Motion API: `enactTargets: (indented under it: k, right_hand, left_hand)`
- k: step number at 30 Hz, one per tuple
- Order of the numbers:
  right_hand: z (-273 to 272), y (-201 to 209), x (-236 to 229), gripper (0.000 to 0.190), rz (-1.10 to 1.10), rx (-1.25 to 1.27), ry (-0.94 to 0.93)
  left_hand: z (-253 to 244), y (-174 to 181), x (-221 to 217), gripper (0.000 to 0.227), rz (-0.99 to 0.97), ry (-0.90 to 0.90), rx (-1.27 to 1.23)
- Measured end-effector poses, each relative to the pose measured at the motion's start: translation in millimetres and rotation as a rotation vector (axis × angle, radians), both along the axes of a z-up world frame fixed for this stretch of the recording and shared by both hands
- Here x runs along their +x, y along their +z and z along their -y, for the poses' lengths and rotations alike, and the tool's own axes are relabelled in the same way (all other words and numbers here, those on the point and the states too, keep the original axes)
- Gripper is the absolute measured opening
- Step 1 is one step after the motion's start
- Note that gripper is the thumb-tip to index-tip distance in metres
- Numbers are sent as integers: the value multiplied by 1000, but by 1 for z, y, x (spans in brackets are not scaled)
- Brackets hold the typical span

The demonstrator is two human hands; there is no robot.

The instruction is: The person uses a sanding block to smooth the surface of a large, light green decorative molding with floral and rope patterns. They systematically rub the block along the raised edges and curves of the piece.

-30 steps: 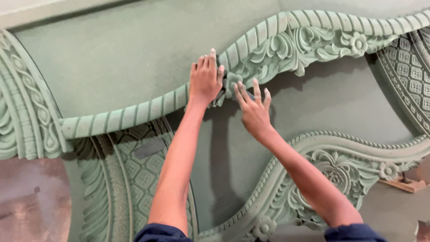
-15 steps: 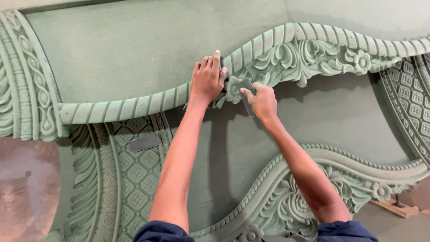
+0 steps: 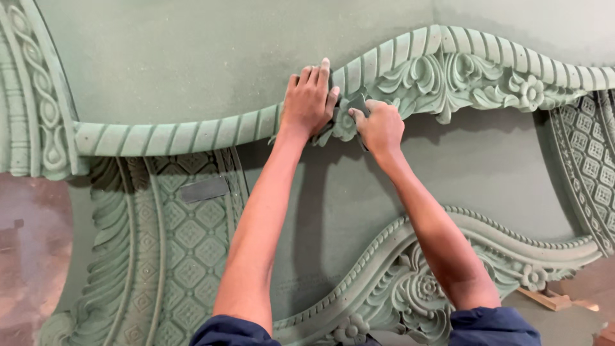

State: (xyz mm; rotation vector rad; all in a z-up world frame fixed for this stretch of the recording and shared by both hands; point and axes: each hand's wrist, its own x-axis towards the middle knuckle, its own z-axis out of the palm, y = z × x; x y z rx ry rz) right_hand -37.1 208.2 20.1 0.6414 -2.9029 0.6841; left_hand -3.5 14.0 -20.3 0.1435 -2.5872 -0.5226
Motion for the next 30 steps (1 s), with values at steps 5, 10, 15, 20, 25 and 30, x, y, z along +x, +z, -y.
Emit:
enactTargets:
  k: [5,10,15,20,25,30]
  right_hand:
    - [12,1,1,40,105,11,-21]
    - [-2,-4,2,32,150,-71,-29]
    - [-25,1,12,38,586,157,261]
    - [-50,-9,48,40,797,-670,-28]
    - [-23,-38,83,28,685,-828,162]
    - [-13,-31,60,29,373,-476,-72]
  left_hand:
    - [5,8,1,61,-57,3,-53]
    - [-2,-1,5,59,5,-22,2]
    - [2,18,13,40,-80,-73,16]
    - [-55,32,60,32,-99,415,407]
    - [-104,27,92,35,230,387,1163]
    - [-79,22,69,24,104,302,177]
